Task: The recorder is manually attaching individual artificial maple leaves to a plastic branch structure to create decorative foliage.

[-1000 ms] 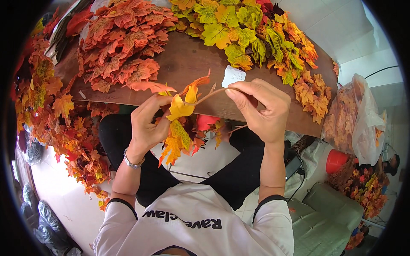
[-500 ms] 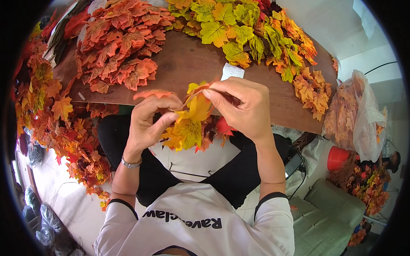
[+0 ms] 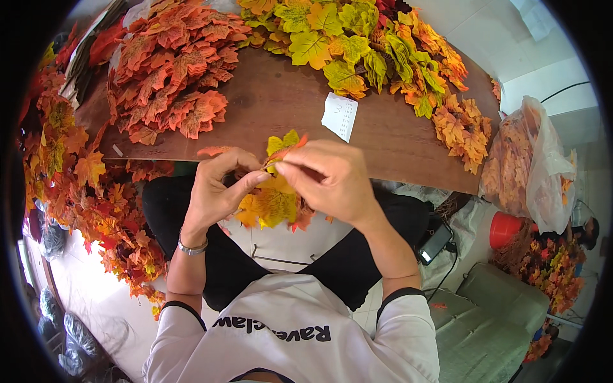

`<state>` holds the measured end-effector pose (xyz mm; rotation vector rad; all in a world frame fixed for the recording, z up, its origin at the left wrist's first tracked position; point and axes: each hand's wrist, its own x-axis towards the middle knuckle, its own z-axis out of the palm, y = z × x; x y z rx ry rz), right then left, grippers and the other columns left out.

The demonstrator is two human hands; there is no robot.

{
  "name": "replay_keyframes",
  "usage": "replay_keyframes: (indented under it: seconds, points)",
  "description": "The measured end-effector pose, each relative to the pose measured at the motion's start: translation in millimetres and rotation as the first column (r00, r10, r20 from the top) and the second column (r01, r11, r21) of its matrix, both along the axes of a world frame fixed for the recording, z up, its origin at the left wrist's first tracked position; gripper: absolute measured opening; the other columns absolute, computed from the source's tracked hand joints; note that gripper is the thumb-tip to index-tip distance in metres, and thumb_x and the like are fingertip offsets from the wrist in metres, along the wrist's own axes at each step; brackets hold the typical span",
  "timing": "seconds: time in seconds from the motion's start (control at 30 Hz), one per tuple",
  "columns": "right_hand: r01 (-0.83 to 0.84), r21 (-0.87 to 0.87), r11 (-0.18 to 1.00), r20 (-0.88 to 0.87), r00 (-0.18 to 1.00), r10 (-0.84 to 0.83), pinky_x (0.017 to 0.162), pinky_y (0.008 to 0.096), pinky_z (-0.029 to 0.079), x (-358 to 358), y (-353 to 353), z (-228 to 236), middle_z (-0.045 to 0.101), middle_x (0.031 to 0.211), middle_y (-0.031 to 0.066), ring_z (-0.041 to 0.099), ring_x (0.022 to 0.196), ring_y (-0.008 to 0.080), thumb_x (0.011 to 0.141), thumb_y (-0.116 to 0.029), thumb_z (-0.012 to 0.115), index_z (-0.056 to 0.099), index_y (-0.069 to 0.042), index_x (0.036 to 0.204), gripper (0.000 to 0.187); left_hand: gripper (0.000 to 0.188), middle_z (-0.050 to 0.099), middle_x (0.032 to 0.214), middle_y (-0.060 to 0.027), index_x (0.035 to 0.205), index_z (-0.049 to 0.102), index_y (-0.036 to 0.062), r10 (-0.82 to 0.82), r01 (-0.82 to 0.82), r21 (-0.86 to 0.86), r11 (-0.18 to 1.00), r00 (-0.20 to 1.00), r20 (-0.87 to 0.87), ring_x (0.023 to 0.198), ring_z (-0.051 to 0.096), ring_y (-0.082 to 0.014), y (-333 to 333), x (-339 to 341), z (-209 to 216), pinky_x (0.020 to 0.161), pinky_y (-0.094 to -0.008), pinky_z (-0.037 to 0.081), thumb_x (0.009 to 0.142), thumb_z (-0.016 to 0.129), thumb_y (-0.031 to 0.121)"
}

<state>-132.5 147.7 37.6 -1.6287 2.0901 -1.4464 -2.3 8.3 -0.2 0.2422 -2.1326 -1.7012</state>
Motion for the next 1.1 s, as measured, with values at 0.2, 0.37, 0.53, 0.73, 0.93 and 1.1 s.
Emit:
replay_keyframes:
  seconds: [0.2,0.37,0.53,0.73,0.93,1.1]
  points:
    - [0.086,0.059,0.995,0.047,0.995,-0.089,0.044,0.0216,0.035,11.7,10.2,-21.2,0.054,0.058,0.0051,0.048,0.048,0.0091,0.072,-0.002,0.067,0.064,0.002,0.078,0.007,0.010,0.063,0.069,-0.0062,0.087,0.061,-0.0003,0.013,-0.006,-0.326,0.945,1.000,0.021,0.056,0.058,-0.0084,5.9,-1.6,-5.3,0.056,-0.0201,0.045,0.077,0.063,0.003]
    - [-0.008,0.187,0.982,-0.200,0.979,0.046,0.046,0.0273,0.040,5.4,19.8,-35.3,0.056,0.061,0.0052,0.052,0.051,0.0171,0.066,-0.005,0.069,0.064,-0.003,0.077,0.012,0.009,0.062,0.066,-0.0057,0.083,0.064,0.0035,-0.153,0.192,-0.496,0.847,0.981,0.117,0.054,0.059,-0.0171,3.2,0.5,-6.1,0.051,-0.0263,0.041,0.074,0.063,0.007]
    - [-0.156,0.410,0.898,-0.047,0.980,0.192,0.049,0.0287,0.043,-11.6,38.8,-11.2,0.058,0.069,0.0067,0.055,0.055,0.0198,0.066,-0.006,0.066,0.063,-0.005,0.080,0.015,0.009,0.064,0.071,-0.0065,0.083,0.063,0.0008,-0.681,0.681,0.092,0.727,0.696,0.228,0.064,0.062,-0.0147,-9.3,8.6,3.4,0.058,-0.0262,0.045,0.077,0.063,0.007]
    - [0.111,0.358,0.927,0.001,0.993,-0.120,0.048,0.0266,0.041,-31.7,61.3,-17.6,0.056,0.065,0.0064,0.053,0.053,0.0164,0.071,-0.005,0.066,0.063,-0.003,0.078,0.008,0.014,0.064,0.075,-0.0114,0.084,0.060,-0.0072,-0.823,0.650,0.664,0.371,0.561,-0.090,0.068,0.063,-0.0152,-24.2,24.2,-9.1,0.060,-0.0234,0.048,0.075,0.065,0.001]
    - [0.228,0.137,0.964,0.144,0.958,-0.247,0.050,0.0213,0.041,-8.4,34.8,-52.2,0.058,0.062,0.0051,0.054,0.055,0.0091,0.076,-0.005,0.065,0.063,0.001,0.078,0.007,0.015,0.063,0.076,-0.0074,0.083,0.059,-0.0044,-0.893,0.595,0.752,0.284,0.449,-0.019,0.068,0.061,-0.0111,-3.1,17.0,-12.5,0.058,-0.0201,0.045,0.076,0.067,0.006]
    - [-0.079,0.185,0.980,0.336,0.942,0.012,0.050,0.0257,0.041,21.0,16.7,-89.0,0.058,0.061,0.0119,0.051,0.050,0.0166,0.078,-0.015,0.063,0.063,0.000,0.081,0.016,0.012,0.063,0.075,-0.0042,0.087,0.059,-0.0018,-0.815,0.671,0.497,0.551,0.561,0.146,0.070,0.060,-0.0079,1.9,12.9,-2.9,0.061,-0.0199,0.044,0.077,0.064,0.002]
